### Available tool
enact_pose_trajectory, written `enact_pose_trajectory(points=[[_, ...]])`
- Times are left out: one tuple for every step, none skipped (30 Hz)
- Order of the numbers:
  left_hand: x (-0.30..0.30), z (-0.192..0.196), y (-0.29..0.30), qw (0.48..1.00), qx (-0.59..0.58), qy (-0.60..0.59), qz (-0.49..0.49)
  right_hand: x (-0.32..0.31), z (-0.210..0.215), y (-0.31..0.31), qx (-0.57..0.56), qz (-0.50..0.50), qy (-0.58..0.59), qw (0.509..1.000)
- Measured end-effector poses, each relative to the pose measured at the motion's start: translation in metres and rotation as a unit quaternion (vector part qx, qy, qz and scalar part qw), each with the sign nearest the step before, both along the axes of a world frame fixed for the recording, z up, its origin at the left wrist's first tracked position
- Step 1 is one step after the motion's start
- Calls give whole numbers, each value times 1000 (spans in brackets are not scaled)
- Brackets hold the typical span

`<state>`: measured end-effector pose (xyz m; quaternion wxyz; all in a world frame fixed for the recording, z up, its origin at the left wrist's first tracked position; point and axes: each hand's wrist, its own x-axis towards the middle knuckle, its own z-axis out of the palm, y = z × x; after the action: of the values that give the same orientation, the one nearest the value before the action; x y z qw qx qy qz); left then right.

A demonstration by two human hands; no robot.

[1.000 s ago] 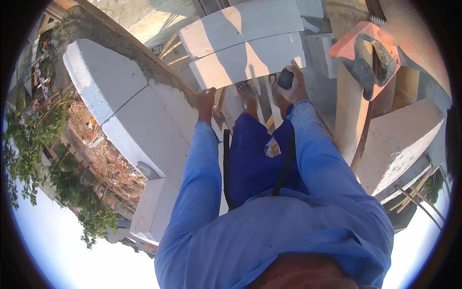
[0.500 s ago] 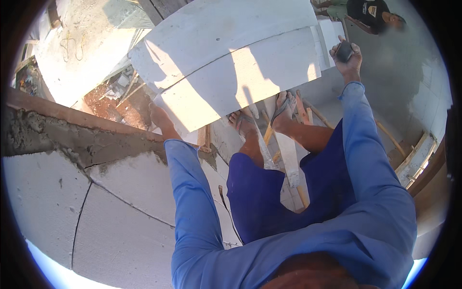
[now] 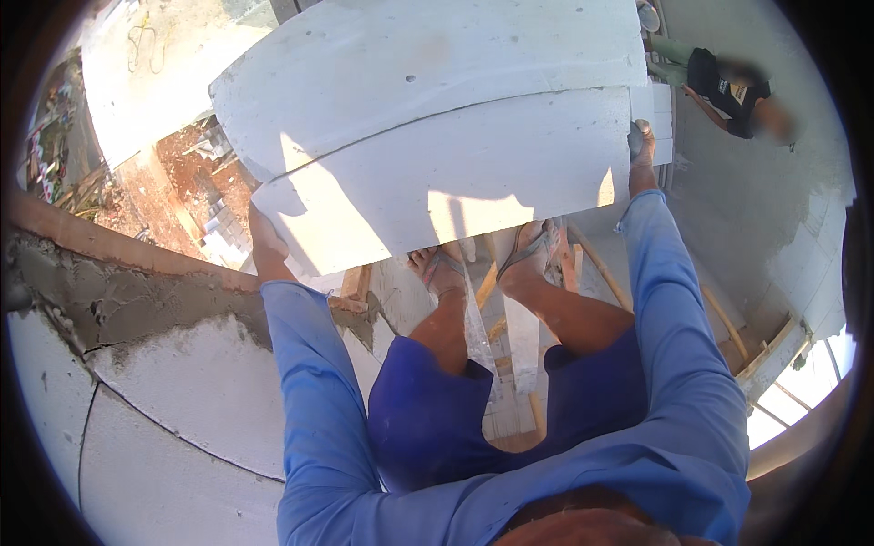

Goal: The person applies mortar onto structural segments, positions concrete blocks on a wall structure, checks their measurements with a tape measure, taps them into place using a hammer, and cuts block segments with a hand saw.

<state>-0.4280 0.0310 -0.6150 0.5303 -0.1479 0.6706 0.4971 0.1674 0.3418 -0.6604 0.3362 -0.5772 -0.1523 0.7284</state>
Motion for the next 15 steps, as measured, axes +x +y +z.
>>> enact_pose_trajectory(points=[[3,2,-1,1000,14,0,-1,3,-4,-2,8,27,46,999],[6,4,10,999,35,1,-19,38,-17,0,18,18,41,999],[8,5,14,998,51,8,-30,53,-21,0,21,1,41,999],[10,6,19,996,67,23,-46,70,-21,0,27,-18,39,999],[13,9,15,994,77,39,-59,80,-12,-7,25,-47,39,998],[15,14,9,997,59,38,-43,81,3,-15,20,-74,39,996],[16,20,6,998,41,36,-28,81,20,-25,24,-73,29,997],[15,27,8,999,29,34,-13,68,50,-31,34,-72,20,997],[16,34,11,999,28,47,1,56,79,-33,49,-71,10,996],[19,41,13,998,27,57,14,53,98,-36,45,-90,-4,995],[19,51,10,997,20,69,25,52,110,-47,17,-112,-25,993],[17,61,9,993,18,114,-14,49,122,-56,-11,-134,-44,990],[13,72,9,993,15,114,-20,47,134,-65,-39,-154,-62,985],[16,96,25,993,14,113,-27,55,138,-78,-40,-164,-49,984],[15,119,39,993,12,115,-32,70,131,-96,-42,-173,-35,983]])
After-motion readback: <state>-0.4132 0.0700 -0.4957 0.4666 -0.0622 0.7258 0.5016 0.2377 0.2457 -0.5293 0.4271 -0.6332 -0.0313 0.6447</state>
